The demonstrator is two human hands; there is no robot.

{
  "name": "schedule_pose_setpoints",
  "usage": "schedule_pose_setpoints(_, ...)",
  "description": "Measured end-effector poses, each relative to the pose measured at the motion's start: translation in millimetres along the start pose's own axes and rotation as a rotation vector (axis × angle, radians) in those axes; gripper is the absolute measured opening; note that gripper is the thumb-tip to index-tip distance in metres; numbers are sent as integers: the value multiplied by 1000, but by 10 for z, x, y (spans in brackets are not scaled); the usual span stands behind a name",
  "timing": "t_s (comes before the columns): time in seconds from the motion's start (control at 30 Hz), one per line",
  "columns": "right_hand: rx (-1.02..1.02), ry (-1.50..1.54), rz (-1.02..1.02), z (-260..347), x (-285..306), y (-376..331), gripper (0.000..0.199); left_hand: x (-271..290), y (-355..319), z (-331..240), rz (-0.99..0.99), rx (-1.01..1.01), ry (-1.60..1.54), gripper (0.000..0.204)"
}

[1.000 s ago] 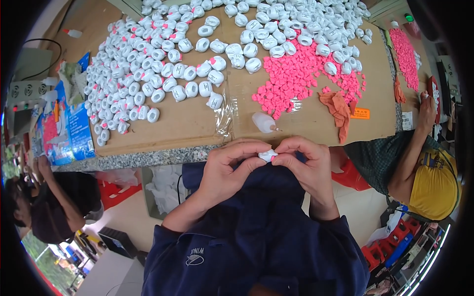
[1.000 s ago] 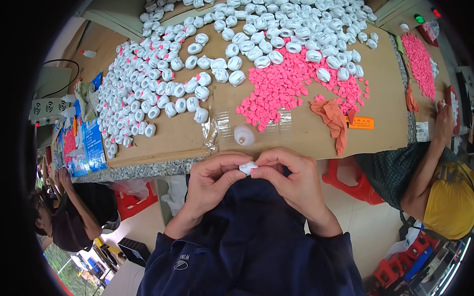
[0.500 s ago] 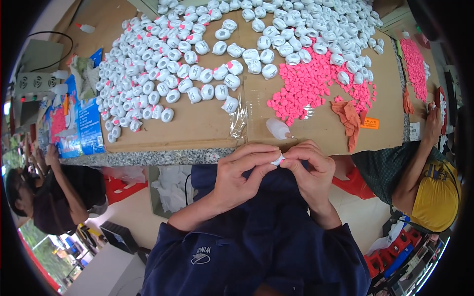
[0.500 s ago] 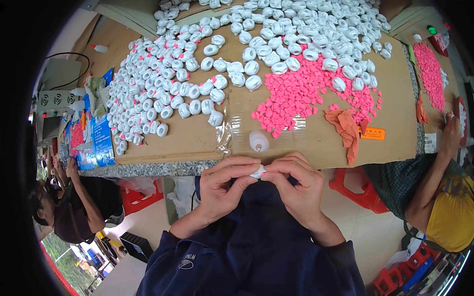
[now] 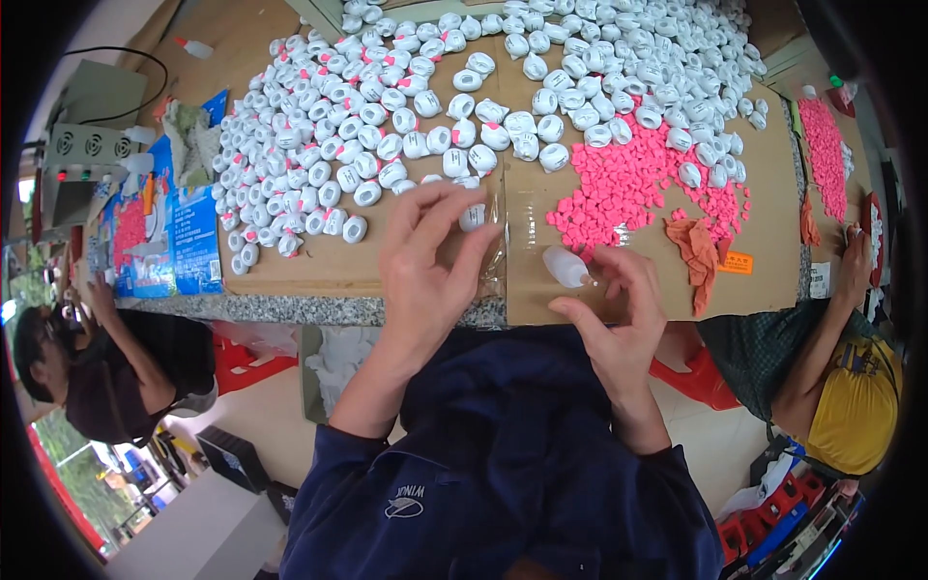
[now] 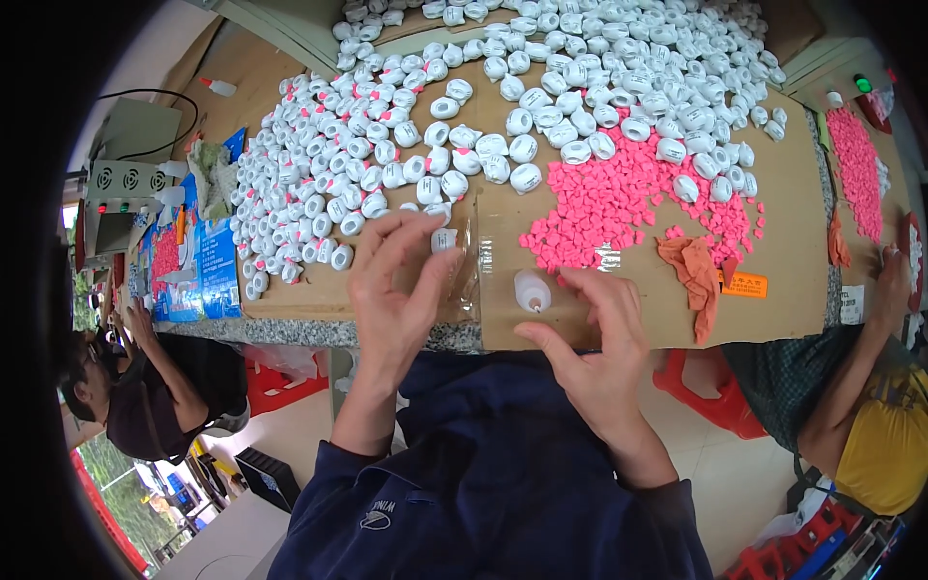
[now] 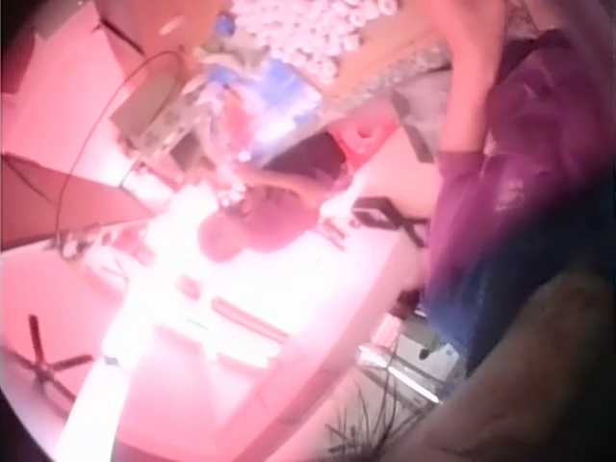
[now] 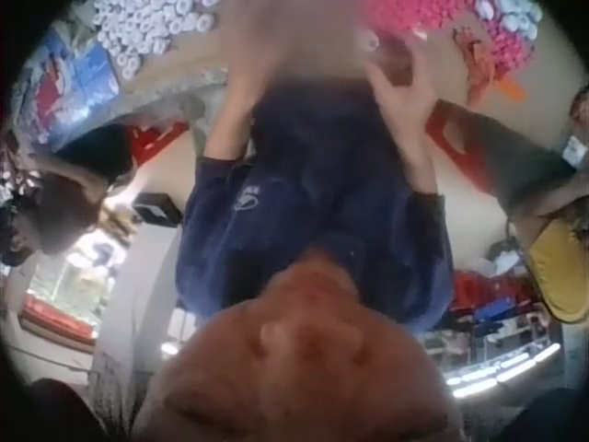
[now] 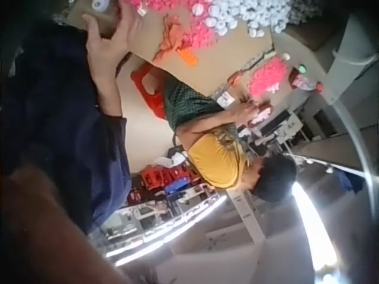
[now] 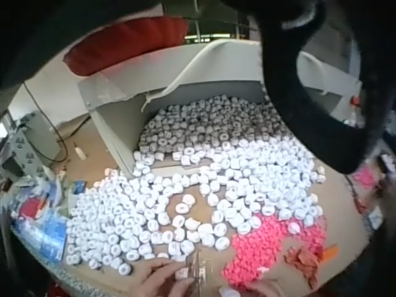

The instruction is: Applying adhesive from a squeeze bottle to small white plastic components and joining them with other parts.

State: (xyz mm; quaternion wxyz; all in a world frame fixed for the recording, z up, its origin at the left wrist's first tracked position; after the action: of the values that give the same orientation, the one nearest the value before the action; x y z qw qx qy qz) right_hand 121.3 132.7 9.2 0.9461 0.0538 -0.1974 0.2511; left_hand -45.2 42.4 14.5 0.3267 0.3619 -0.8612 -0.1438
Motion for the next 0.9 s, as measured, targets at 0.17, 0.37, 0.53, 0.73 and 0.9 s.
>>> schedule_pose_setpoints(0.17,160,-153,20,-56,-117,61,42,-146,507,209,102,-264,339,28)
schedule_pose_setpoints(0.37,218,-60,23,-22,12,66,33,-298,630,183,300,-458,464,28)
schedule_pose_setpoints(0.53,-30,324,88,-38,143,-65,30,-115,431,-2,263,-75,-109,24)
schedule_pose_setpoints(0.73,-9,372,141,-69,359,-131,40,37,-110,-112,254,505,-1162,34)
schedule_pose_setpoints(0.9,164,289,131,-122,399,-102,44,8,-255,-128,175,625,-1207,35)
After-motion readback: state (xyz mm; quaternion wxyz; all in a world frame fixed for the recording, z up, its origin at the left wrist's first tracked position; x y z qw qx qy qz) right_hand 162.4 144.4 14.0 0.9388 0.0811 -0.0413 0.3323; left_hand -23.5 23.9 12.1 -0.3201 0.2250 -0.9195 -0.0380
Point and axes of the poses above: each hand's wrist, its own y-axis towards the middle knuckle, its own x-axis out of the back of the hand, z = x × y, the point moved 1 cm from there along y, towards the middle knuckle, and after that the axes turned 13 degrees about -x, right-handed, at the moved point
